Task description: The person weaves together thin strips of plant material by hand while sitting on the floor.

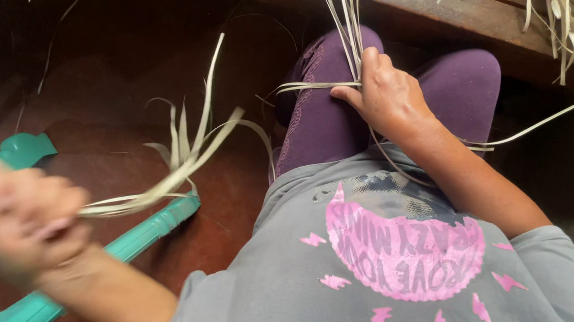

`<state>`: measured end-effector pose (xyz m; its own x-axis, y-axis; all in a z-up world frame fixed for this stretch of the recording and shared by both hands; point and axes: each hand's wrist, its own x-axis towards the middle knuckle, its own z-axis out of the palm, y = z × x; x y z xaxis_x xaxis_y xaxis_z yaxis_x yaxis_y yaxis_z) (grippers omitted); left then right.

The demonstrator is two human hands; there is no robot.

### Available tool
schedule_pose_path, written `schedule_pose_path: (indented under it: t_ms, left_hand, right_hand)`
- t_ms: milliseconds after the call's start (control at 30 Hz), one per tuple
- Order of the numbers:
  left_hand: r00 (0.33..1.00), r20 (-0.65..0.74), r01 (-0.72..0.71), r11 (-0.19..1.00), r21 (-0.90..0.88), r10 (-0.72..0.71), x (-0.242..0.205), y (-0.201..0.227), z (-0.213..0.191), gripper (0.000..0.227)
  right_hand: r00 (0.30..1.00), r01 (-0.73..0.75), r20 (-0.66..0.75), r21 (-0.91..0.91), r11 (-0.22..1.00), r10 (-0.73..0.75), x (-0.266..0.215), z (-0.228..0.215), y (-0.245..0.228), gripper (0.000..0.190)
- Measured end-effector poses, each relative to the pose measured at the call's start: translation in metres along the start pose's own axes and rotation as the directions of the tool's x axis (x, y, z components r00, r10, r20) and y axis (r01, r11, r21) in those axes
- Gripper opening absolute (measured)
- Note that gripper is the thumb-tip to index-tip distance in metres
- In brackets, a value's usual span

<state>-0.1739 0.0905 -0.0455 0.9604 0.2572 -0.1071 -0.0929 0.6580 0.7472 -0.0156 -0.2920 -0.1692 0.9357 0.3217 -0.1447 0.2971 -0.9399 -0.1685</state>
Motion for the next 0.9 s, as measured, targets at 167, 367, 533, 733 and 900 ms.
schedule_pose_path:
  t_ms: [167,367,533,733,900]
  left_hand:
    - [0.982,-0.017,0.185,0.977,-0.108,-0.188,0.019,-0.048,0.021,0.041]
    - [0.981,-0.045,0.187,0.981,-0.056,-0.189,0.026,-0.035,0.023,0.042]
    - [0.999,0.005,0.035,0.998,0.045,-0.035,0.036,-0.006,0.058,0.04]
    - [0.897,0.295,0.427,0.817,-0.388,-0.328,0.062,-0.081,0.138,0.019]
    - [0.964,0.174,0.25,0.914,-0.32,-0.203,0.087,-0.082,0.169,0.031]
  right_hand:
    - [1.0,-0.016,0.01,0.067,0.998,0.016,-0.001,0.004,0.006,0.057]
    - [1.0,-0.012,-0.027,0.087,0.996,0.015,-0.003,-0.002,0.007,0.058]
    - [0.979,0.17,-0.092,-0.108,0.98,-0.18,-0.008,-0.057,0.003,0.085]
    - [0.786,0.571,-0.315,0.7,0.429,-0.533,-0.021,-0.136,-0.069,0.087]
    - [0.627,-0.431,0.339,0.901,0.049,-0.702,-0.062,-0.103,-0.095,0.067]
